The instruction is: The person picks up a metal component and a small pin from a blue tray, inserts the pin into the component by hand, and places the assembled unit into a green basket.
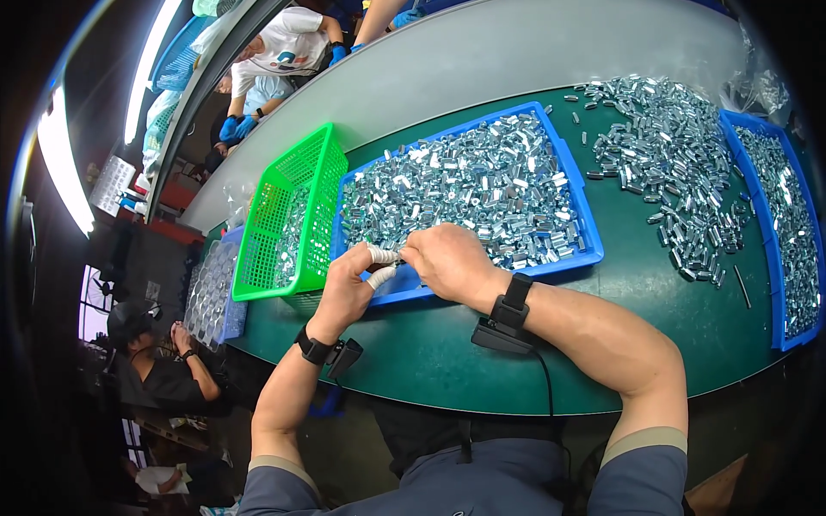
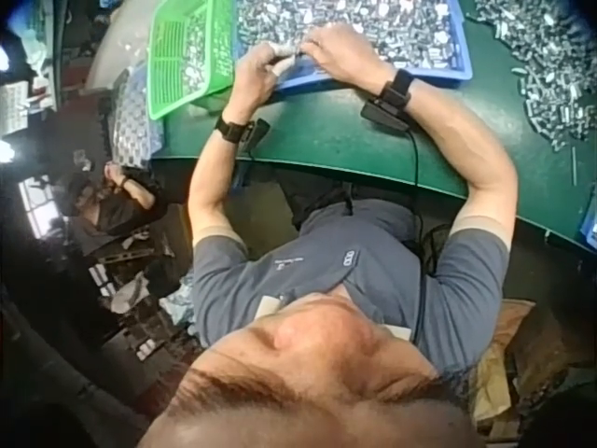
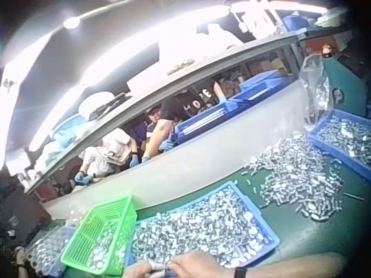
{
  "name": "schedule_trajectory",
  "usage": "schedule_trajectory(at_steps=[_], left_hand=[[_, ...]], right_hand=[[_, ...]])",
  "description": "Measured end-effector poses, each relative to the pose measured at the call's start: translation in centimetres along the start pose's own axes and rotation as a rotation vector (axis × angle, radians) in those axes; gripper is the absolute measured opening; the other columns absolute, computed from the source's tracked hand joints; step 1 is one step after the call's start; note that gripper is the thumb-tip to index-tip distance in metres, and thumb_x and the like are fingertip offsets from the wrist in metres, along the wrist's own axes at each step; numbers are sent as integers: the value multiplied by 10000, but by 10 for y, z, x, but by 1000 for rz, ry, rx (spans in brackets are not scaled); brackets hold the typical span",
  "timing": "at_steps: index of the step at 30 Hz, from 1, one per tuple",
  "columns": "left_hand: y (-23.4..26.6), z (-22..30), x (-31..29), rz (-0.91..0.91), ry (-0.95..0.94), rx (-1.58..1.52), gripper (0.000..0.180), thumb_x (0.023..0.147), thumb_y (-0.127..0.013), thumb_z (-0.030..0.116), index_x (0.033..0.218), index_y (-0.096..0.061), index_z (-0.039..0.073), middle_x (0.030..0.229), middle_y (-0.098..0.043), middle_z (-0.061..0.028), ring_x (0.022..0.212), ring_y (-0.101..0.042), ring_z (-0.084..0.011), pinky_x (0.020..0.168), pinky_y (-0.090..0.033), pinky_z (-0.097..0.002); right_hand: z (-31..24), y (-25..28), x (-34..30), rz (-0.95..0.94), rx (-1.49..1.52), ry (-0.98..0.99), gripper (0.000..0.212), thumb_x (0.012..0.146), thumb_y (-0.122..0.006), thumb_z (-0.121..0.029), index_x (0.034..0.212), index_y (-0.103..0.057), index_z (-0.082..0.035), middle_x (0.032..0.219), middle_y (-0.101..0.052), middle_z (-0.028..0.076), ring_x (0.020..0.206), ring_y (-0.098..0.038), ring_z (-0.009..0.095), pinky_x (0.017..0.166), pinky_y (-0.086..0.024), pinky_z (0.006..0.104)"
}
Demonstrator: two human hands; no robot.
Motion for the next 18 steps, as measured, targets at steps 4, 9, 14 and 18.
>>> schedule_trajectory(at_steps=[4, 9, 14, 18], left_hand=[[2, 0, 0, -1, 7, 22, 197, 861, -832, 18, 1035, -740, 16, 899, -663, -115, 811, -648, -302, 703, -518, -404], [-1, 4, -2, -7, -6, 41, 195, 859, -837, 32, 1029, -741, 24, 893, -651, -119, 804, -644, -317, 703, -513, -415], [0, 4, -6, -13, 16, 94, 189, 863, -835, 37, 1029, -744, 31, 902, -660, -121, 817, -651, -333, 717, -523, -419], [9, 17, -2, 16, 1, 86, 186, 870, -828, 29, 1037, -748, 32, 920, -679, -124, 840, -673, -329, 735, -539, -407]], right_hand=[[-6, 8, -3, 130, 69, 32, 193, 979, -695, -230, 935, -739, -48, 821, -733, 176, 798, -710, 420, 727, -537, 532], [0, -2, -1, 40, -11, 53, 207, 989, -693, -248, 936, -740, -53, 795, -714, 190, 795, -702, 430, 723, -530, 543], [-4, -4, -1, 18, -96, 53, 192, 975, -711, -234, 928, -731, -49, 802, -712, 172, 810, -708, 410, 736, -541, 523], [-9, 4, -2, 145, 23, 154, 179, 966, -725, -216, 933, -717, -40, 854, -720, 154, 831, -710, 381, 739, -547, 492]])
Point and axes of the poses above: each hand's wrist, its own x-axis towards the middle knuckle, its own y-axis out of the back of the hand, z = x × y, the point moved 9 cm from there along x, towards the middle knuckle
